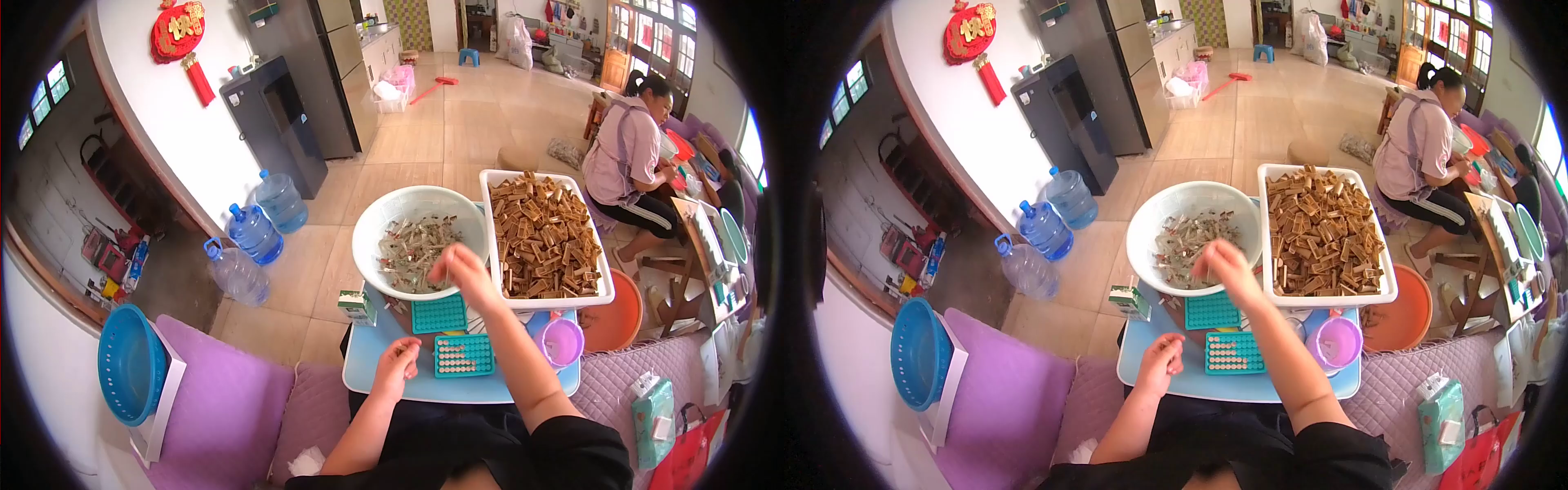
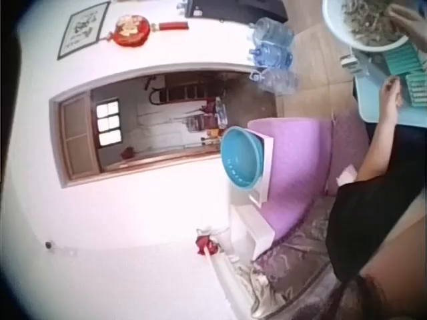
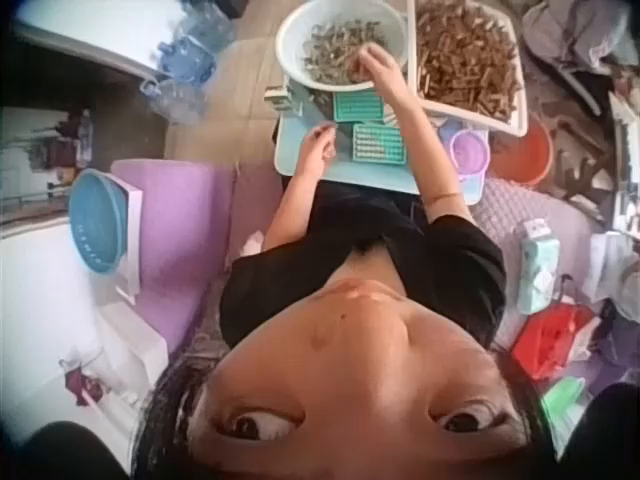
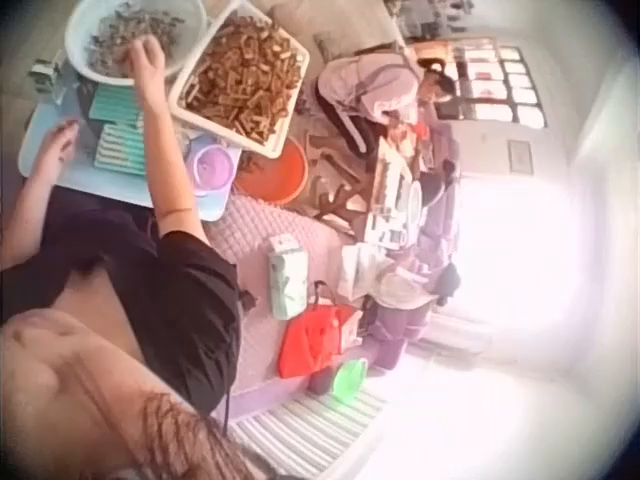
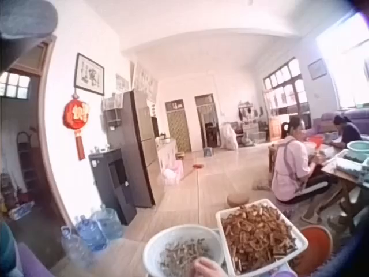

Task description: The person assembles small green plastic inserts into larger brown plastic housings by hand.

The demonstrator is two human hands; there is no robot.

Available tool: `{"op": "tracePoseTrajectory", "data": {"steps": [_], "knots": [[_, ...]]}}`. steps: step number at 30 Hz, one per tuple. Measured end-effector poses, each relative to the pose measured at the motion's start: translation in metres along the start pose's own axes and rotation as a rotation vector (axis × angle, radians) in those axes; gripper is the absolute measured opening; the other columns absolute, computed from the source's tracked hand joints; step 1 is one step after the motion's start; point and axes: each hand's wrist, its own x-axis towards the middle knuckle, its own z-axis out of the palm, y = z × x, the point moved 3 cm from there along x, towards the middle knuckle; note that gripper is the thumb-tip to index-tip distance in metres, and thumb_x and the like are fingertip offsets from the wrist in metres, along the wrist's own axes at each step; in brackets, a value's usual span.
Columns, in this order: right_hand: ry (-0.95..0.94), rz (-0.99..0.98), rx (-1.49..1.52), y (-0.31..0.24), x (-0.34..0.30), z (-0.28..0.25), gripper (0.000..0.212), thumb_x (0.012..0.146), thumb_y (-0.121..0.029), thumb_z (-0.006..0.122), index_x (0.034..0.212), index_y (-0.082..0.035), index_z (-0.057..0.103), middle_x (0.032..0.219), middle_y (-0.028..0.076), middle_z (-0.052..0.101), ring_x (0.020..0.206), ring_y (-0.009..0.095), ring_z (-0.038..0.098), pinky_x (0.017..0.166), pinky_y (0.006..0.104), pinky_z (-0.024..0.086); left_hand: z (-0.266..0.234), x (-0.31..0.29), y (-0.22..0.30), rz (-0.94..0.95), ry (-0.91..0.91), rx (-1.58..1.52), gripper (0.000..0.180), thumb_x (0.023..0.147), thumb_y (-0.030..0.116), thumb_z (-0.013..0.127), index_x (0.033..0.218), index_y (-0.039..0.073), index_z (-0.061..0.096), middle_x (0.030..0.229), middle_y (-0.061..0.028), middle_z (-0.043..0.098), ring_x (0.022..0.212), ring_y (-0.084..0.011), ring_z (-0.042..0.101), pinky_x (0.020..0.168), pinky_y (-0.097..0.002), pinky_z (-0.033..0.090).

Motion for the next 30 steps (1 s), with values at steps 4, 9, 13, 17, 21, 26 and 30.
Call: {"op": "tracePoseTrajectory", "data": {"steps": [4, 9, 13, 17, 21, 26, 30], "knots": [[-0.250, 0.103, 0.030, -0.017, -0.085, 0.045, 0.023, 0.095, -0.024, 0.048, 0.083, -0.005, 0.050, 0.076, 0.000, 0.053, 0.071, 0.008, 0.048, 0.063, 0.0229, 0.040, 0.026, -0.014, 0.021, -0.015, -0.018, -0.329, 0.025, 0.092, 0.022, 0.055, 0.107, 0.003, 0.054, 0.080, 0.0018, 0.052, 0.047, -0.0045, 0.033, 0.046, -0.0206, 0.028], [-0.280, 0.195, 0.023, -0.016, -0.138, 0.046, 0.017, 0.094, -0.019, 0.050, 0.087, -0.004, 0.052, 0.076, -0.002, 0.050, 0.070, 0.006, 0.044, 0.061, 0.0220, 0.038, 0.038, -0.011, 0.013, -0.011, -0.079, -0.347, 0.016, 0.093, 0.018, 0.052, 0.100, 0.004, 0.055, 0.078, 0.0009, 0.054, 0.047, -0.0047, 0.033, 0.047, -0.0210, 0.028], [-0.257, 0.091, 0.129, -0.023, -0.148, 0.030, 0.022, 0.093, -0.022, 0.052, 0.083, -0.002, 0.051, 0.078, 0.006, 0.056, 0.076, 0.014, 0.052, 0.068, 0.0266, 0.042, 0.057, -0.006, 0.012, 0.020, -0.117, -0.227, 0.014, 0.093, 0.018, 0.052, 0.097, 0.004, 0.056, 0.079, 0.0013, 0.054, 0.047, -0.0049, 0.034, 0.046, -0.0219, 0.028], [-0.158, 0.042, 0.275, -0.024, -0.156, 0.019, 0.023, 0.091, -0.023, 0.055, 0.084, -0.001, 0.052, 0.077, 0.010, 0.059, 0.081, 0.023, 0.057, 0.078, 0.0377, 0.046, 0.075, -0.004, 0.015, 0.076, 0.010, -0.304, 0.014, 0.093, 0.019, 0.053, 0.090, 0.005, 0.054, 0.077, 0.0015, 0.052, 0.049, -0.0052, 0.035, 0.047, -0.0224, 0.029], [-0.130, 0.028, 0.402, -0.022, -0.169, 0.009, 0.024, 0.091, -0.023, 0.055, 0.084, 0.000, 0.053, 0.076, 0.013, 0.059, 0.082, 0.026, 0.059, 0.081, 0.0397, 0.046, 0.090, -0.008, 0.012, 0.127, -0.042, -0.360, 0.016, 0.092, 0.020, 0.054, 0.086, 0.005, 0.053, 0.077, 0.0016, 0.050, 0.050, -0.0058, 0.034, 0.049, -0.0230, 0.030], [-0.008, 0.017, 0.351, -0.025, -0.174, -0.005, 0.019, 0.090, -0.019, 0.054, 0.088, 0.001, 0.055, 0.086, 0.012, 0.060, 0.090, 0.024, 0.057, 0.087, 0.0361, 0.043, 0.102, -0.013, 0.012, 0.174, -0.043, -0.200, 0.015, 0.090, 0.019, 0.059, 0.090, 0.004, 0.056, 0.075, 0.0022, 0.053, 0.054, -0.0045, 0.038, 0.050, -0.0217, 0.032], [0.129, 0.163, 0.138, -0.038, -0.171, -0.006, 0.016, 0.088, -0.014, 0.056, 0.093, 0.001, 0.059, 0.095, 0.006, 0.059, 0.093, 0.014, 0.055, 0.085, 0.0288, 0.043, 0.109, -0.021, 0.008, 0.156, -0.171, 0.074, 0.014, 0.087, 0.014, 0.064, 0.092, 0.003, 0.058, 0.077, 0.0028, 0.054, 0.063, -0.0027, 0.043, 0.056, -0.0187, 0.034]]}}
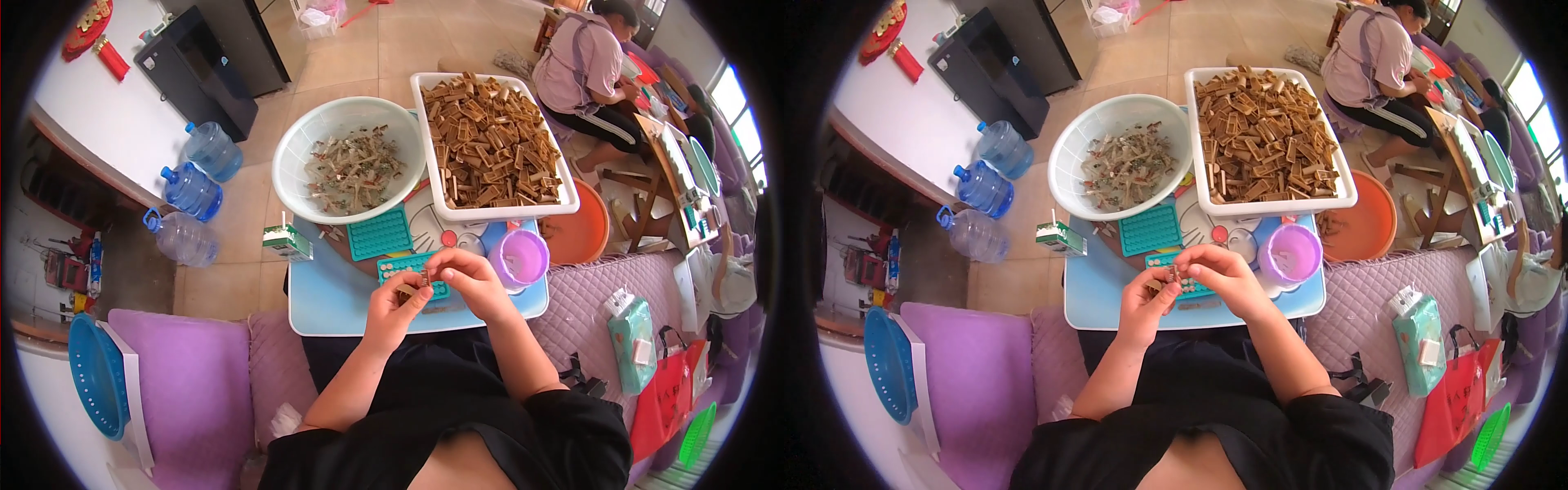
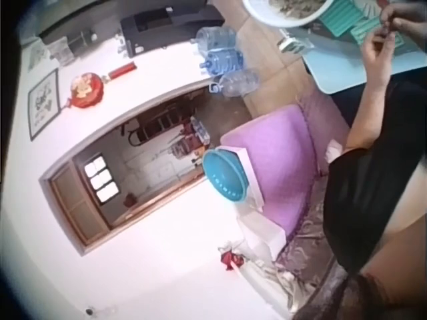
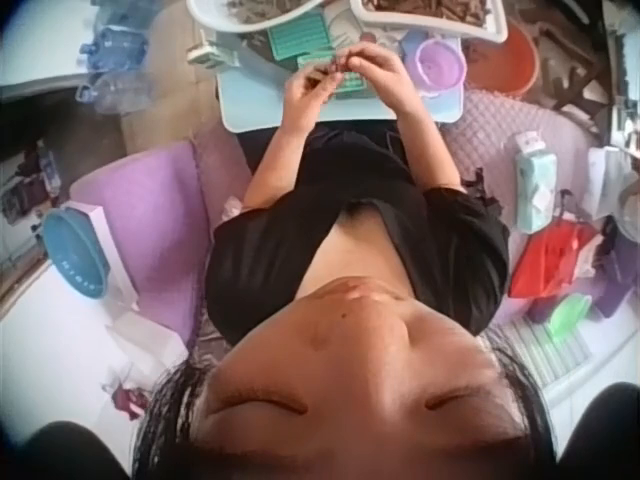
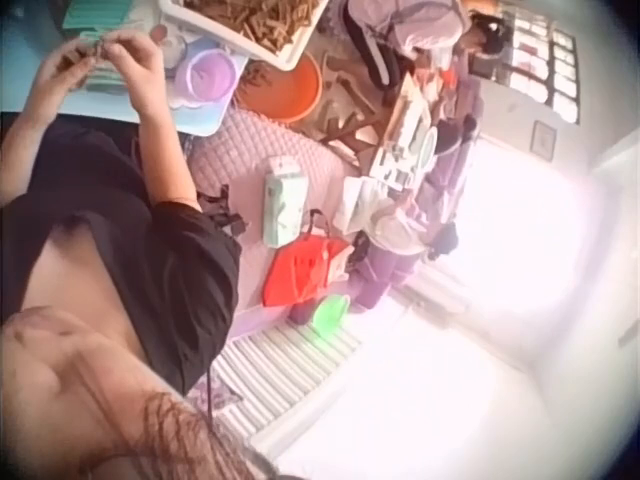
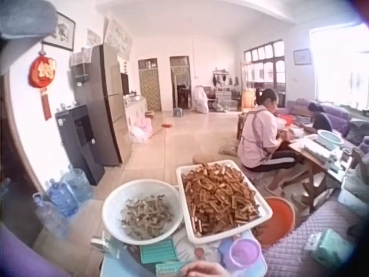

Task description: The person assembles small green plastic inserts into larger brown plastic housings by hand.

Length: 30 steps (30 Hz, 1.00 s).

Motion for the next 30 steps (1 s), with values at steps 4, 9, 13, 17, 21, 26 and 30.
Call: {"op": "tracePoseTrajectory", "data": {"steps": [4, 9, 13, 17, 21, 26, 30], "knots": [[-0.081, 0.072, 0.128, 0.010, 0.000, 0.002, 0.015, 0.086, -0.010, 0.061, 0.096, 0.001, 0.060, 0.093, 0.004, 0.058, 0.092, 0.013, 0.055, 0.083, 0.0266, 0.043, 0.003, -0.004, -0.003, 0.001, -0.019, 0.046, 0.015, 0.085, 0.010, 0.066, 0.095, 0.002, 0.059, 0.079, 0.0032, 0.055, 0.069, -0.0028, 0.047, 0.060, -0.0175, 0.036], [-0.060, 0.149, 0.443, 0.029, -0.003, -0.002, 0.018, 0.085, -0.010, 0.063, 0.099, 0.002, 0.061, 0.096, 0.008, 0.062, 0.090, 0.018, 0.060, 0.083, 0.0326, 0.048, 0.000, -0.007, 0.006, 0.263, 0.187, 0.374, 0.015, 0.081, 0.003, 0.068, 0.094, 0.002, 0.061, 0.087, -0.0023, 0.062, 0.073, -0.0050, 0.054, 0.059, -0.0190, 0.041], [-0.069, 0.140, 0.491, 0.033, -0.002, 0.001, 0.017, 0.088, -0.008, 0.060, 0.102, 0.002, 0.061, 0.097, 0.010, 0.063, 0.088, 0.018, 0.061, 0.080, 0.0316, 0.051, -0.002, -0.009, 0.006, 0.433, 0.188, 0.499, 0.013, 0.078, -0.001, 0.069, 0.089, 0.002, 0.063, 0.091, -0.0058, 0.064, 0.076, -0.0083, 0.058, 0.063, -0.0203, 0.045], [-0.069, 0.145, 0.512, 0.037, -0.002, 0.002, 0.016, 0.087, -0.008, 0.060, 0.100, 0.002, 0.061, 0.097, 0.010, 0.063, 0.089, 0.018, 0.061, 0.080, 0.0321, 0.052, -0.005, -0.008, 0.000, 0.382, 0.199, 0.372, 0.016, 0.075, -0.003, 0.071, 0.088, 0.002, 0.062, 0.087, -0.0031, 0.062, 0.068, -0.0077, 0.055, 0.059, -0.0190, 0.043], [0.040, 0.118, 0.508, 0.032, -0.002, 0.007, 0.013, 0.086, -0.006, 0.062, 0.095, 0.002, 0.060, 0.092, 0.009, 0.063, 0.085, 0.017, 0.062, 0.077, 0.0308, 0.052, -0.009, -0.005, -0.008, 0.213, 0.072, 0.265, 0.016, 0.084, 0.004, 0.062, 0.099, 0.002, 0.057, 0.085, -0.0016, 0.056, 0.066, -0.0073, 0.048, 0.059, -0.0203, 0.039], [0.065, 0.031, 0.155, 0.027, -0.004, 0.001, 0.016, 0.081, -0.002, 0.066, 0.095, 0.002, 0.060, 0.086, 0.008, 0.063, 0.077, 0.016, 0.063, 0.075, 0.0294, 0.053, -0.018, -0.003, -0.017, 0.065, -0.084, -0.191, 0.032, 0.092, 0.022, 0.040, 0.117, 0.003, 0.045, 0.094, -0.0036, 0.048, 0.079, -0.0117, 0.045, 0.070, -0.0262, 0.038], [0.167, 0.000, -0.035, 0.021, -0.009, 0.014, 0.016, 0.079, 0.002, 0.067, 0.094, 0.003, 0.061, 0.086, 0.006, 0.064, 0.080, 0.013, 0.064, 0.074, 0.0256, 0.053, -0.010, -0.006, -0.011, 0.088, -0.013, -0.170, 0.030, 0.092, 0.011, 0.048, 0.120, 0.003, 0.046, 0.105, -0.0051, 0.049, 0.098, -0.0136, 0.048, 0.087, -0.0276, 0.039]]}}
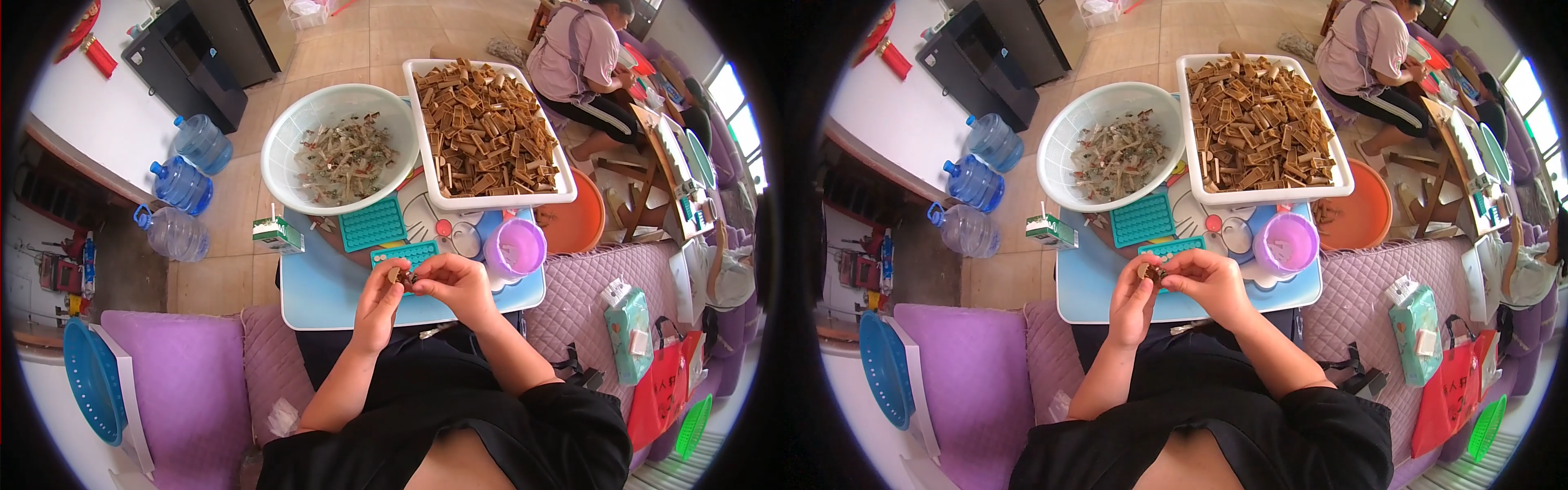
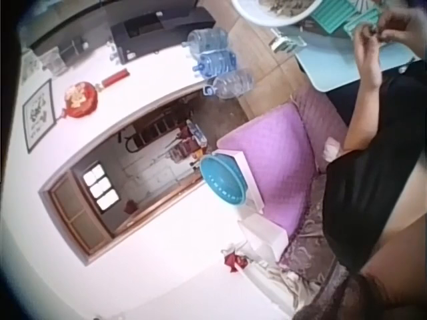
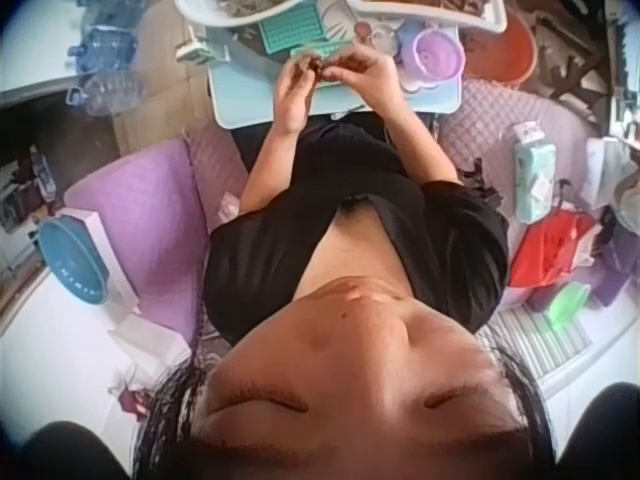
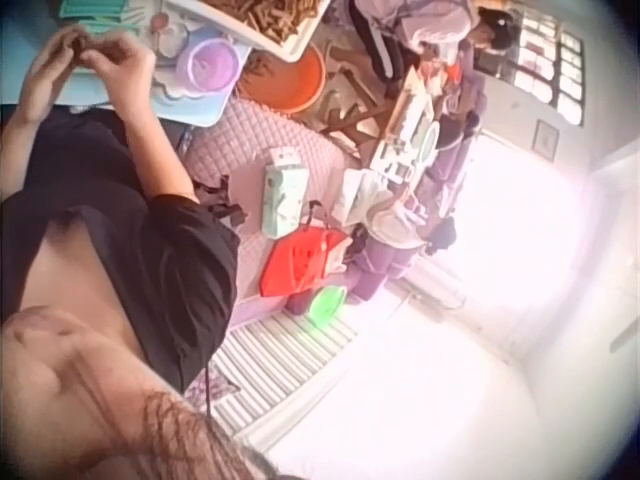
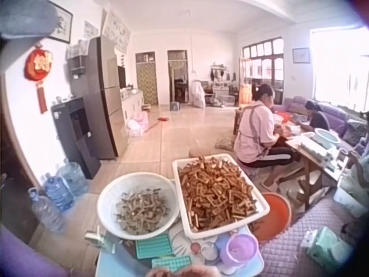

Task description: The person assembles small green plastic inserts into larger brown plastic housings by hand.

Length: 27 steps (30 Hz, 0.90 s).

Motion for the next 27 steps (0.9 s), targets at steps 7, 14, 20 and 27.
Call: {"op": "tracePoseTrajectory", "data": {"steps": [7, 14, 20, 27], "knots": [[0.054, -0.195, -0.367, -0.013, -0.004, 0.009, 0.010, 0.079, 0.003, 0.066, 0.090, 0.002, 0.064, 0.087, 0.007, 0.066, 0.081, 0.013, 0.065, 0.073, 0.0258, 0.054, -0.008, 0.002, 0.000, 0.097, -0.012, 0.084, 0.032, 0.085, 0.002, 0.061, 0.116, 0.000, 0.055, 0.112, -0.0036, 0.049, 0.107, -0.0140, 0.048, 0.094, -0.0301, 0.039], [-0.053, -0.128, -0.353, -0.012, -0.002, 0.003, 0.013, 0.077, 0.003, 0.066, 0.089, 0.003, 0.063, 0.086, 0.008, 0.066, 0.079, 0.013, 0.065, 0.071, 0.0265, 0.053, -0.021, 0.002, -0.003, 0.074, -0.074, 0.177, 0.038, 0.075, -0.007, 0.068, 0.112, -0.001, 0.060, 0.106, -0.0063, 0.054, 0.098, -0.0154, 0.055, 0.087, -0.0285, 0.046], [-0.106, -0.068, -0.300, -0.016, -0.002, 0.004, 0.012, 0.077, 0.003, 0.066, 0.088, 0.002, 0.061, 0.082, 0.006, 0.064, 0.076, 0.011, 0.063, 0.069, 0.0246, 0.052, -0.021, 0.001, -0.004, 0.042, -0.063, 0.165, 0.038, 0.073, -0.007, 0.070, 0.109, -0.003, 0.061, 0.107, -0.0086, 0.057, 0.094, -0.0158, 0.059, 0.084, -0.0290, 0.050], [-0.338, 0.167, 0.185, 0.011, 0.010, -0.006, 0.025, 0.081, -0.011, 0.070, 0.093, -0.004, 0.050, 0.086, 0.004, 0.060, 0.073, 0.009, 0.058, 0.064, 0.0238, 0.050, -0.011, -0.003, -0.005, -0.094, -0.139, -0.082, 0.032, 0.084, 0.007, 0.064, 0.114, -0.001, 0.056, 0.106, -0.0108, 0.060, 0.097, -0.0190, 0.060, 0.082, -0.0314, 0.052]]}}
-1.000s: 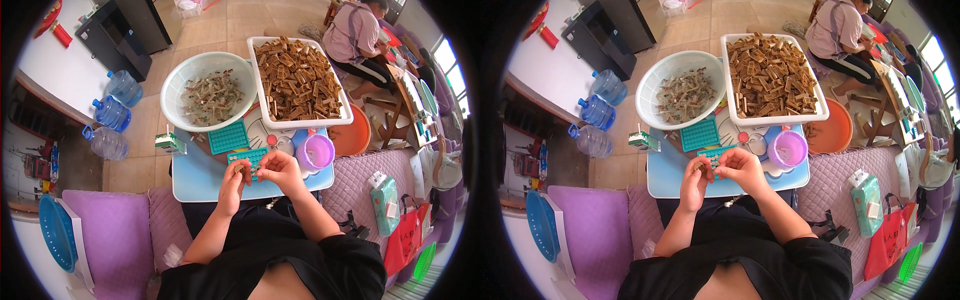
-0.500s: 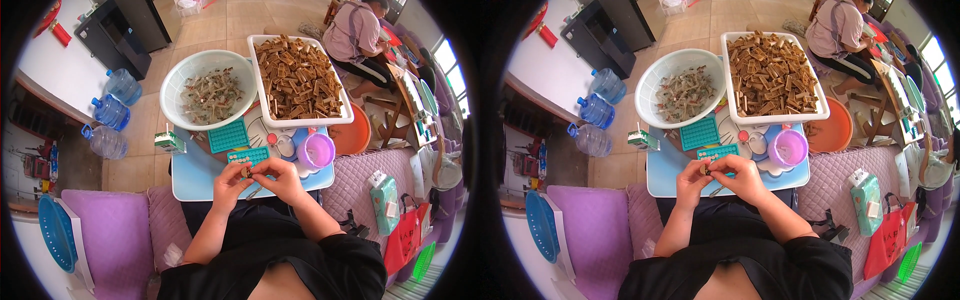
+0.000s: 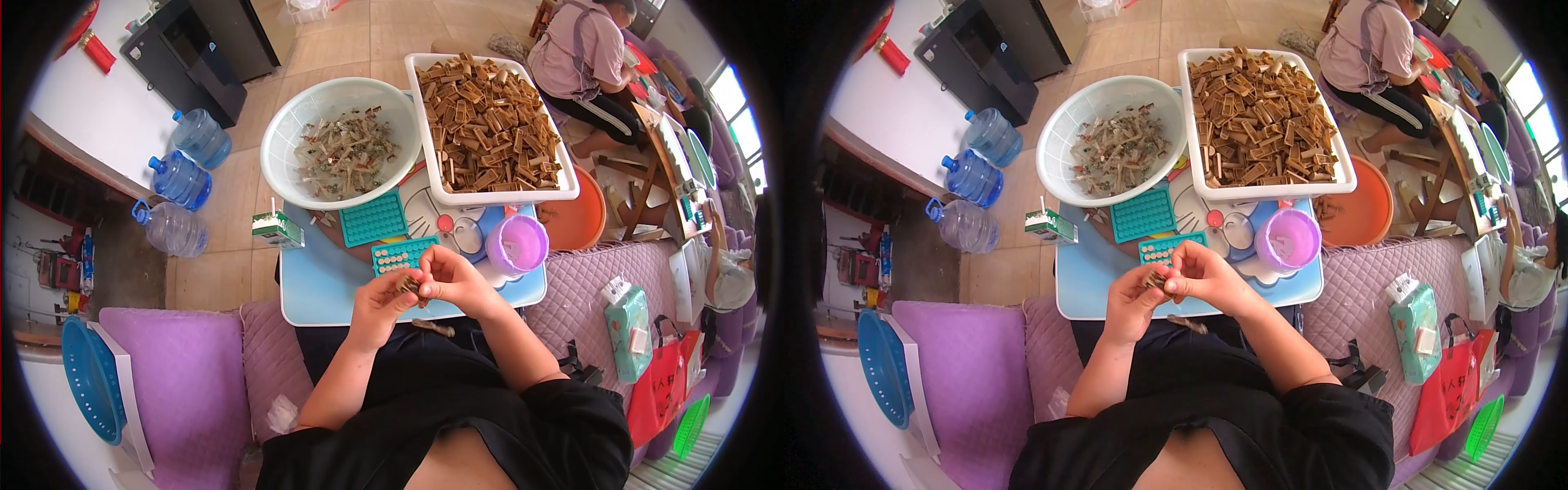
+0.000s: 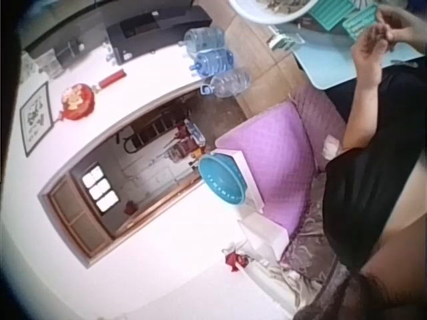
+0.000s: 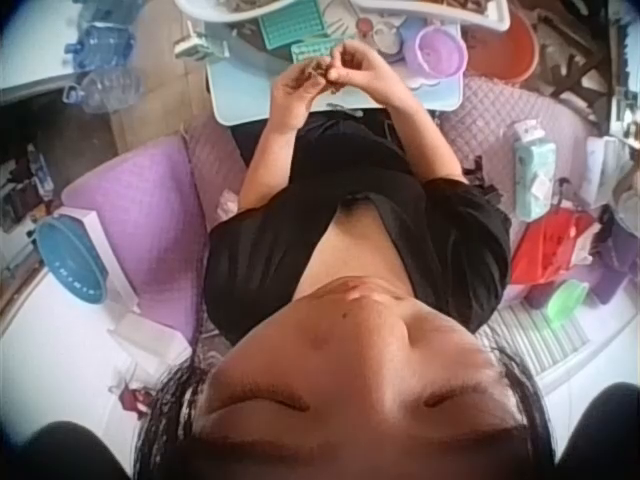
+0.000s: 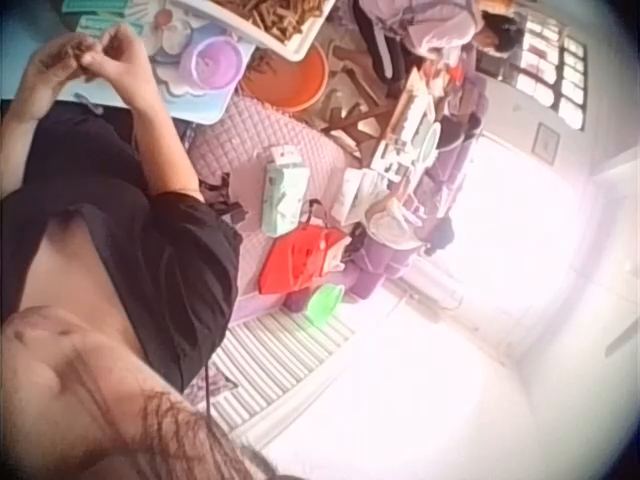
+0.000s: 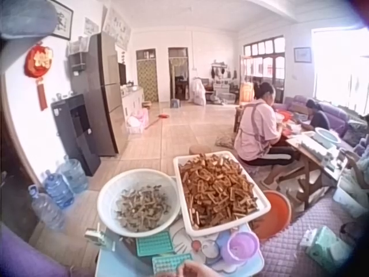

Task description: The person assembles small green plastic inserts into larger brown plastic housings by hand.

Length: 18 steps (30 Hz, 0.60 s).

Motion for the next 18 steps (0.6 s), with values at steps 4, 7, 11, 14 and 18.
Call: {"op": "tracePoseTrajectory", "data": {"steps": [4, 7, 11, 14, 18], "knots": [[0.102, 0.032, -0.089, 0.001, -0.006, 0.017, 0.038, 0.084, -0.006, 0.064, 0.114, -0.003, 0.041, 0.083, 0.004, 0.060, 0.077, 0.011, 0.059, 0.067, 0.0250, 0.049, 0.006, 0.004, 0.003, 0.042, 0.131, -0.045, 0.033, 0.091, 0.011, 0.055, 0.121, 0.000, 0.048, 0.109, -0.0124, 0.059, 0.102, -0.0216, 0.059, 0.087, -0.0337, 0.050], [0.191, 0.034, -0.399, -0.004, -0.012, 0.019, 0.044, 0.084, -0.001, 0.060, 0.122, -0.004, 0.038, 0.075, 0.002, 0.058, 0.072, 0.008, 0.055, 0.065, 0.0237, 0.045, 0.004, 0.004, 0.004, 0.126, 0.169, 0.199, 0.035, 0.093, 0.010, 0.051, 0.125, 0.001, 0.043, 0.113, -0.0142, 0.058, 0.105, -0.0242, 0.058, 0.090, -0.0357, 0.049], [0.298, -0.160, -0.595, -0.007, -0.017, 0.018, 0.043, 0.084, 0.001, 0.057, 0.122, -0.005, 0.040, 0.066, 0.002, 0.054, 0.064, 0.006, 0.051, 0.064, 0.0222, 0.041, 0.008, 0.003, 0.006, 0.089, 0.222, 0.091, 0.028, 0.094, 0.007, 0.047, 0.122, 0.004, 0.046, 0.117, -0.0146, 0.056, 0.106, -0.0244, 0.058, 0.091, -0.0368, 0.048], [0.274, -0.148, -0.552, -0.001, -0.014, 0.019, 0.042, 0.084, 0.002, 0.054, 0.123, -0.005, 0.039, 0.067, 0.000, 0.052, 0.066, 0.005, 0.050, 0.064, 0.0207, 0.039, 0.002, 0.003, 0.000, 0.040, 0.242, -0.089, 0.022, 0.095, 0.008, 0.046, 0.116, 0.006, 0.049, 0.117, -0.0145, 0.056, 0.105, -0.0254, 0.058, 0.090, -0.0387, 0.049], [0.275, -0.149, -0.338, 0.008, -0.014, 0.019, 0.044, 0.084, 0.003, 0.054, 0.124, -0.005, 0.037, 0.068, -0.001, 0.050, 0.066, 0.004, 0.047, 0.062, 0.0199, 0.036, -0.004, 0.004, -0.008, -0.039, 0.258, -0.282, 0.014, 0.095, 0.009, 0.046, 0.107, 0.007, 0.051, 0.115, -0.0136, 0.057, 0.103, -0.0253, 0.059, 0.088, -0.0393, 0.050]]}}
